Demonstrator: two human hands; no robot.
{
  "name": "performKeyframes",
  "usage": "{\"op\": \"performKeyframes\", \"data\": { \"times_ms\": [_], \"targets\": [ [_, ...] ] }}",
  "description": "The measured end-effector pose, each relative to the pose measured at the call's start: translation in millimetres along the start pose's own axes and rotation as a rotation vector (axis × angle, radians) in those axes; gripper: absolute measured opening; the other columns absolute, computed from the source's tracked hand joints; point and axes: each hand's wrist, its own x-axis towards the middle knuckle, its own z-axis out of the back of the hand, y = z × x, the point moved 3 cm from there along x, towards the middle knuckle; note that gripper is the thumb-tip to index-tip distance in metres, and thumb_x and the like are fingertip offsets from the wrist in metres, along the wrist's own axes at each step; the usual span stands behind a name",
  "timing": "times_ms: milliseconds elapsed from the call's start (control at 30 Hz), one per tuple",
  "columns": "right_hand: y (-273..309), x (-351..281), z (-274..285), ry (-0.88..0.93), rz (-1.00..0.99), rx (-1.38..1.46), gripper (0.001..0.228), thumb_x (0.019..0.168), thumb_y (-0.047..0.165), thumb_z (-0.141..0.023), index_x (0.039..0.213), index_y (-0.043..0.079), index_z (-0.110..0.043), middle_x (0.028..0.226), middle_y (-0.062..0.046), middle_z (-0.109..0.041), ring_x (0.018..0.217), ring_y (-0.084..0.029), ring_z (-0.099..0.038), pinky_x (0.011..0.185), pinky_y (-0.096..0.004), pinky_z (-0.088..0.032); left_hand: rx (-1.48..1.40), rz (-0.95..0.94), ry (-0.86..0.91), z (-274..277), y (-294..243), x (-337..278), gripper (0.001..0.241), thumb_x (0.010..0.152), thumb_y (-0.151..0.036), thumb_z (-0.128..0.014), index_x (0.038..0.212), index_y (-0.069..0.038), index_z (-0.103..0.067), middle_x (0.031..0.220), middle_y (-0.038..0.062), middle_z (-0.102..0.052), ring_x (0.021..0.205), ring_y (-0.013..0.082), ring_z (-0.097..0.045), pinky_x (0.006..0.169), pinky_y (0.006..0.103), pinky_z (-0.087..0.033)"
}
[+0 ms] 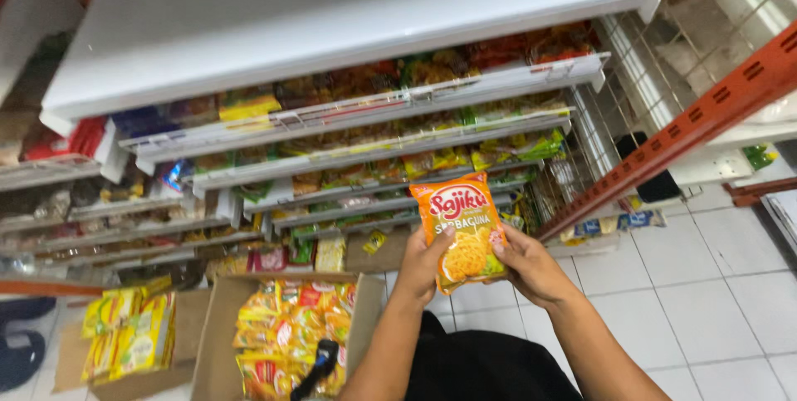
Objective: The person cleans seasoning packets by hand with a cloth and organizes them on a shelf.
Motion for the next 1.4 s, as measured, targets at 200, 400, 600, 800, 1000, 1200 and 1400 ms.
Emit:
{"op": "performKeyframes", "data": {
  "times_ms": [200, 400, 600, 800, 1000, 1200, 1400],
  "targets": [
    [37.6, 11.6, -44.4, -0.098, 0.065, -0.037, 0.077, 0.086, 0.021, -0.066, 0.155, 0.011, -0.034, 0.136, -0.009, -0.064, 0.106, -0.024, -0.072, 0.072, -0.043, -0.064, 0.213, -0.107, 0.114, -17.3, -45.8, 37.3, 0.045, 0.097, -0.012, -0.064, 0.140, -0.003, -0.053, 0.130, 0.008, -0.066, 0.117, 0.0168, -0.063, 0.102, 0.0317, -0.052],
    [106.8, 25.9, -67.9, 0.009, 0.374, -0.033, 0.082, 0.091, 0.015, -0.071, 0.161, 0.001, -0.031, 0.149, -0.013, -0.054, 0.131, -0.025, -0.058, 0.104, -0.042, -0.051, 0.494, -0.335, 0.318, -52.5, -108.5, 67.3, 0.059, 0.104, -0.012, -0.064, 0.155, 0.003, -0.038, 0.139, 0.010, -0.061, 0.126, 0.0168, -0.059, 0.109, 0.0327, -0.049],
    [202.7, 46.4, -76.3, -0.023, 0.479, -0.011, 0.082, 0.088, 0.015, -0.072, 0.160, 0.002, -0.035, 0.146, -0.015, -0.056, 0.128, -0.029, -0.060, 0.104, -0.048, -0.051, 0.426, -0.193, 0.306, -107.2, -170.7, 109.1, 0.099, 0.093, -0.007, -0.067, 0.167, -0.008, 0.000, 0.122, 0.023, -0.066, 0.105, 0.0236, -0.065, 0.090, 0.0368, -0.055],
    [291.7, 90.3, -62.5, 0.091, 0.648, -0.098, 0.071, 0.100, 0.014, -0.065, 0.162, 0.000, -0.034, 0.151, -0.013, -0.056, 0.135, -0.026, -0.060, 0.110, -0.042, -0.054, 0.377, -0.443, 0.417, -160.8, -198.4, 189.3, 0.091, 0.096, -0.002, -0.068, 0.166, -0.001, -0.010, 0.148, 0.024, -0.055, 0.131, 0.0237, -0.059, 0.110, 0.0351, -0.050],
    [397.7, 171.2, -31.9, -0.060, 0.681, -0.271, 0.047, 0.103, 0.010, -0.058, 0.147, -0.002, -0.050, 0.129, -0.013, -0.067, 0.111, -0.027, -0.070, 0.082, -0.042, -0.063, 0.550, -0.695, 0.457, -206.3, -231.3, 328.4, 0.076, 0.094, -0.008, -0.071, 0.159, 0.003, -0.033, 0.151, 0.017, -0.053, 0.133, 0.0264, -0.056, 0.112, 0.0374, -0.047],
    [482.9, 246.2, 12.1, -0.581, 0.574, -0.719, 0.037, 0.112, 0.021, -0.062, 0.136, -0.007, -0.059, 0.117, -0.033, -0.068, 0.079, -0.040, -0.052, 0.071, -0.056, -0.039, 0.460, -0.627, 0.289, -237.9, -256.2, 440.7, 0.057, 0.090, -0.016, -0.070, 0.141, 0.007, -0.057, 0.133, 0.021, -0.065, 0.118, 0.0296, -0.063, 0.102, 0.0419, -0.055],
    [512.8, 299.0, 48.2, -0.659, 0.614, -0.885, 0.037, 0.105, 0.023, -0.063, 0.133, -0.001, -0.059, 0.121, -0.023, -0.067, 0.093, -0.032, -0.058, 0.079, -0.049, -0.046, 0.482, -0.812, 0.031, -255.0, -281.1, 481.1, 0.057, 0.091, -0.018, -0.070, 0.141, 0.006, -0.058, 0.133, 0.021, -0.065, 0.120, 0.0300, -0.063, 0.103, 0.0420, -0.054]
  ]
}}
